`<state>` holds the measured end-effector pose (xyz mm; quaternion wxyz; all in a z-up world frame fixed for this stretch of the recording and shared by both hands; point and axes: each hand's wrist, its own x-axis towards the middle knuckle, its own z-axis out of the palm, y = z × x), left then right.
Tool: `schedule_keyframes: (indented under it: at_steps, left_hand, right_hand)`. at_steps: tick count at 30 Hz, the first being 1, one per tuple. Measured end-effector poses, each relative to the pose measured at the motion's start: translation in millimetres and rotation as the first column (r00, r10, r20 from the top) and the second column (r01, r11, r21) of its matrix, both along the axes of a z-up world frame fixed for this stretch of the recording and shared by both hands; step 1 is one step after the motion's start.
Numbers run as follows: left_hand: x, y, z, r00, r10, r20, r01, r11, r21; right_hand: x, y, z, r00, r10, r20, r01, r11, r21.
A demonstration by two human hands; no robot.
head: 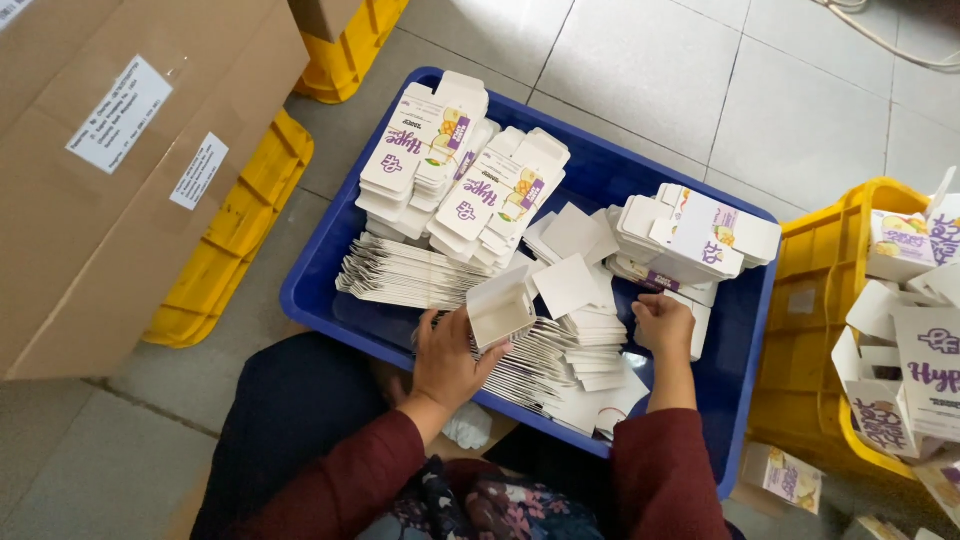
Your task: Folding flat cardboard templates into small product boxes by hand.
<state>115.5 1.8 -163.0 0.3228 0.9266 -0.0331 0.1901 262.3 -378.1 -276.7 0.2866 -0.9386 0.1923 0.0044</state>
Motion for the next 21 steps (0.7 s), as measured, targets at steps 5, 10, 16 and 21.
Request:
schedule_keyframes:
  at_steps: [5,10,16,21]
  left_hand:
    - [0,0,2,1.000,-0.001,-0.003,0.001,1.000,0.000]
    - [0,0,4,1.000,-0.008,0.012,0.008,1.000,0.003]
    - [0,0,8,1.000,-0.009,-0.005,0.008,1.000,-0.018]
    - [0,-1,10,1.000,0.000,0.010,0.000,1.000,-0.001]
  right_hand:
    - [-8,12,17,0.986,0.019,-0.167,0.000,0.993,0.115]
    - [-20,55,63,0.914,0.130,-0.384,-0.157,0.987,-0.042]
    - [-1,43,10,0.950,0.177,-0.258,-0.222,0.962,-0.157]
    - [4,48,-11,0.951,0.187,-0.248,-0.191,0.982,0.008]
